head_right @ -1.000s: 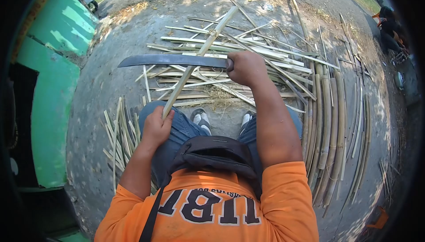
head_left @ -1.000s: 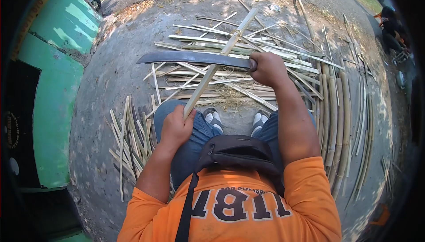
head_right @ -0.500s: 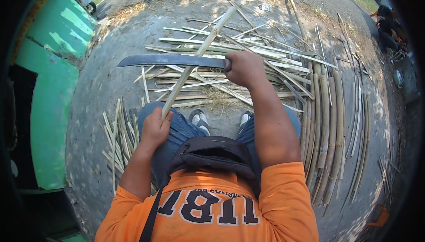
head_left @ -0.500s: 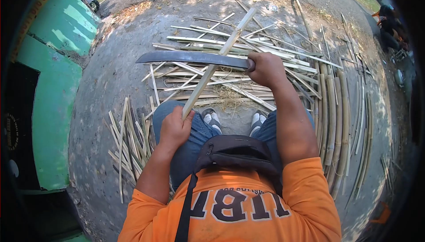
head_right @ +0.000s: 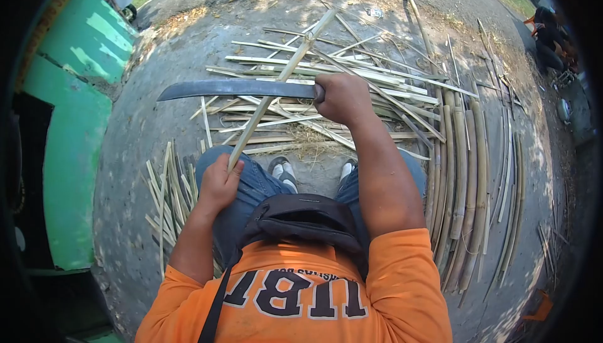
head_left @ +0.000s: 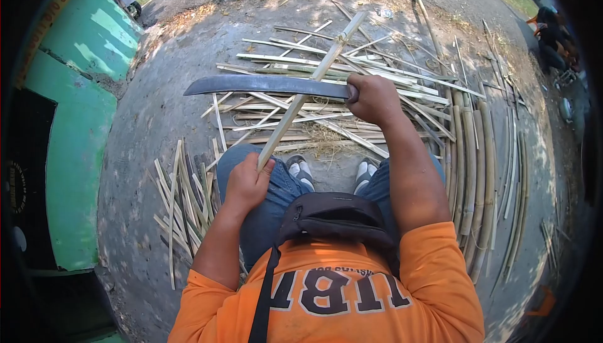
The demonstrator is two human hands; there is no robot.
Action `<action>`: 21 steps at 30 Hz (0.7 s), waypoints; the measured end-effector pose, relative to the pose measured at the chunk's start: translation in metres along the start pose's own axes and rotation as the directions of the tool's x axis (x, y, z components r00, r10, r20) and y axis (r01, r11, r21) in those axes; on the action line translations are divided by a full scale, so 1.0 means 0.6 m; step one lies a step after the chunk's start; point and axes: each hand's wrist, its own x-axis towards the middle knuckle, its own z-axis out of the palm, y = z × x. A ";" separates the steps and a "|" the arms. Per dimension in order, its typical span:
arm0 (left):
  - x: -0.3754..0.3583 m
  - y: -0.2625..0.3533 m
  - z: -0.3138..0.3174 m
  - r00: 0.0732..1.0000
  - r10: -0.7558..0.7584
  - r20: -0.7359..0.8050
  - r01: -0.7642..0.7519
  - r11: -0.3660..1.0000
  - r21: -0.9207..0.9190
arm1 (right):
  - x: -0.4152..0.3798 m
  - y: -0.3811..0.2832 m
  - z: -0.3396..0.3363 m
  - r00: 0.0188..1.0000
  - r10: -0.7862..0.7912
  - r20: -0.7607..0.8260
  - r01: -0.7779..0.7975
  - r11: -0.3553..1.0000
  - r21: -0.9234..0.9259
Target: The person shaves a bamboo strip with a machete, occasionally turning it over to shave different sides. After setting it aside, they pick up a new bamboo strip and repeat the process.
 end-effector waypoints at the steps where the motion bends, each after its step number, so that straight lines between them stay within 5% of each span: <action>1: -0.003 -0.001 -0.001 1.000 0.001 -0.008 -0.001 1.000 0.001 | 0.001 0.012 0.004 0.998 0.055 0.004 -0.055 0.998 0.023; 4: -0.007 -0.003 0.002 1.000 0.006 -0.024 -0.005 1.000 0.029 | 0.018 0.063 0.012 0.960 0.280 0.025 -0.281 0.953 0.109; 8: -0.001 -0.003 0.005 1.000 -0.009 -0.012 0.010 0.998 0.068 | 0.011 0.081 0.022 0.949 0.308 -0.075 -0.300 0.949 0.102; 12: 0.001 -0.003 0.005 1.000 -0.005 -0.015 0.005 1.000 0.031 | 0.004 0.048 0.009 0.973 0.229 -0.011 -0.226 0.967 0.119; 16: -0.001 0.007 -0.001 1.000 0.004 -0.021 -0.003 1.000 0.019 | -0.011 0.003 0.001 0.997 -0.048 0.057 0.049 0.999 -0.010; 19: -0.007 -0.006 0.005 0.998 0.033 -0.052 -0.031 0.999 0.026 | -0.004 0.017 0.001 0.997 -0.034 0.069 0.037 0.999 -0.036; 21: -0.011 -0.007 0.008 0.997 0.039 -0.072 -0.038 0.999 0.017 | 0.012 0.064 0.022 0.984 0.176 -0.014 -0.173 0.979 0.106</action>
